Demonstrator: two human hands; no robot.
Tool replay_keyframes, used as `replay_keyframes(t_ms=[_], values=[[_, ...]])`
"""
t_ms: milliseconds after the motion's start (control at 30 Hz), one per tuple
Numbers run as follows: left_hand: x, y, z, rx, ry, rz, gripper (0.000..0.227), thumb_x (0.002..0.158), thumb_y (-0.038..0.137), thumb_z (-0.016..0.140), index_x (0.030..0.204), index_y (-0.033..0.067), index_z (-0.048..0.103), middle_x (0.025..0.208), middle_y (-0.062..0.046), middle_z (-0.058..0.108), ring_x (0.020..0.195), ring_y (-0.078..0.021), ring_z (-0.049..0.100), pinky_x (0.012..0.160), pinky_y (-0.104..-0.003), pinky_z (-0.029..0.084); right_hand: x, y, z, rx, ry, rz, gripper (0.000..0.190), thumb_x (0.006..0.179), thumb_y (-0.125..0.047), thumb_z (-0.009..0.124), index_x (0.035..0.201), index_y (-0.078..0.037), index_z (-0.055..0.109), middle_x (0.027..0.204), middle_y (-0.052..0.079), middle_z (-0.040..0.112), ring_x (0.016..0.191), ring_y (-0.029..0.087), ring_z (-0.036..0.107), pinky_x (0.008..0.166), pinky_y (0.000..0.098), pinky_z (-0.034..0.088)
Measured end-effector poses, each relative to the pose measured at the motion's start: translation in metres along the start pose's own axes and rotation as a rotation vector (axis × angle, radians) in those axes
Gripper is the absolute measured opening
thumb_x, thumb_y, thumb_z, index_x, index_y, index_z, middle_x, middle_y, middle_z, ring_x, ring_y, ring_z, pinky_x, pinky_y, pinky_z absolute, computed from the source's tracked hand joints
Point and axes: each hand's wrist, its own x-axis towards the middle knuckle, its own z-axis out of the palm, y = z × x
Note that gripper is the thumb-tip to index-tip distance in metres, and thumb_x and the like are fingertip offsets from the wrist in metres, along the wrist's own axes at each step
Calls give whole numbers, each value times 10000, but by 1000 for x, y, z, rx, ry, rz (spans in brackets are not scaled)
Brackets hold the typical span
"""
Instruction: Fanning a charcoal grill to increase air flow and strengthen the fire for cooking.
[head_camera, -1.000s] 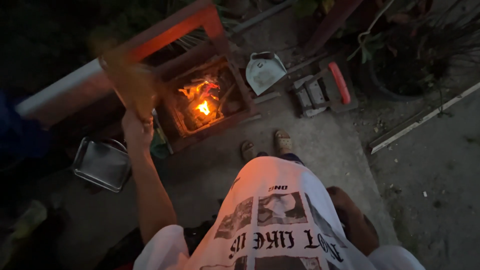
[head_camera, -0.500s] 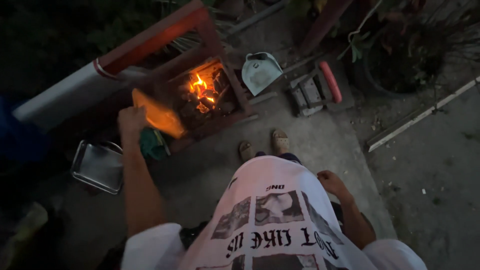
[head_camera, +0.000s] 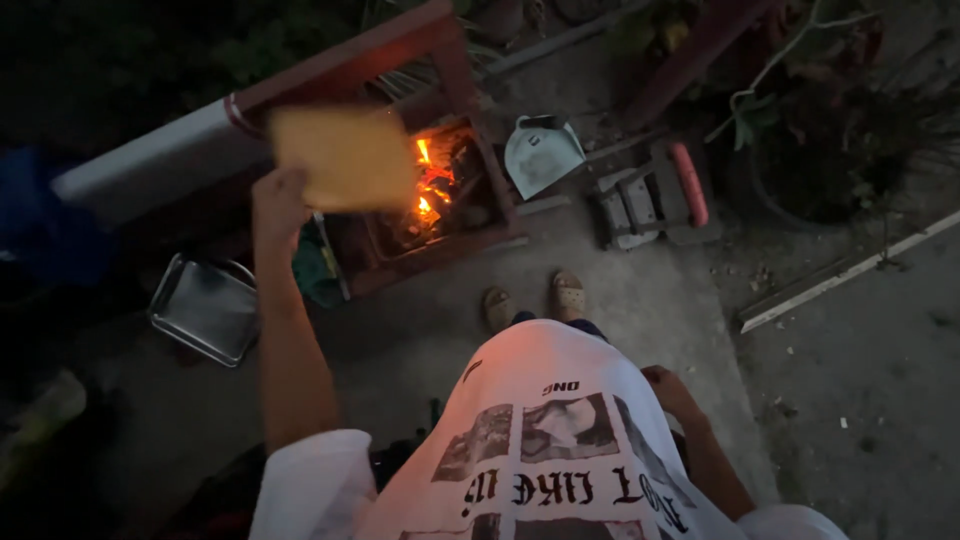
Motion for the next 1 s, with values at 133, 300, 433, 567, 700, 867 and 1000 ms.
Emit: replay_keyframes(t_ms=[133,300,433,567,700,867,1000], values=[[25,-14,-14,-666,-16,-459,161,852,172,624,922,84,509,851,-43,494,807,-208,541,748,-393,435,-5,-24,-3,-36,41,44,646,955,-535,626,1363,-38,690,1330,261,703,1277,448,622,1062,532,489],[73,48,-67,-1414,34,-1216,230,881,229,784,1026,75,694,958,-109,720,714,-270,743,481,-383,567,8,-29,0,-33,54,29,606,948,-517,618,1335,-61,719,1330,243,710,1260,445,631,1077,524,486],[34,5,6,-846,-148,-736,229,741,39,596,963,22,650,811,-48,550,713,-173,564,579,-328,439,4,7,7,-101,59,14,591,946,-477,617,1350,-55,707,1343,249,701,1286,441,617,1088,534,482],[37,7,7,239,-604,98,76,790,79,666,802,136,617,726,-131,705,697,-385,707,538,-518,464,20,4,17,-114,78,-31,516,964,-403,609,1312,-40,726,1250,257,745,1185,436,685,1031,537,527],[25,-8,25,-974,-470,-1128,296,946,354,708,1099,102,688,516,-66,513,267,-204,419,272,-364,284,13,-26,20,-118,53,-21,505,953,-388,631,1297,-32,733,1255,245,749,1194,425,687,1048,530,517],[47,92,-28,-938,-278,-880,329,953,301,695,937,-27,700,815,-147,653,712,-198,548,629,-434,476,30,-53,11,-90,257,-214,345,952,-292,694,1246,-118,740,1118,190,783,1026,397,746,906,542,578],[5,199,-57,-1184,-156,-704,148,989,62,625,847,36,592,846,-36,559,837,-146,521,806,-308,475,-48,-251,4,69,120,-197,521,1010,-524,593,1422,-209,649,1319,123,710,1195,314,682,1008,498,544]])
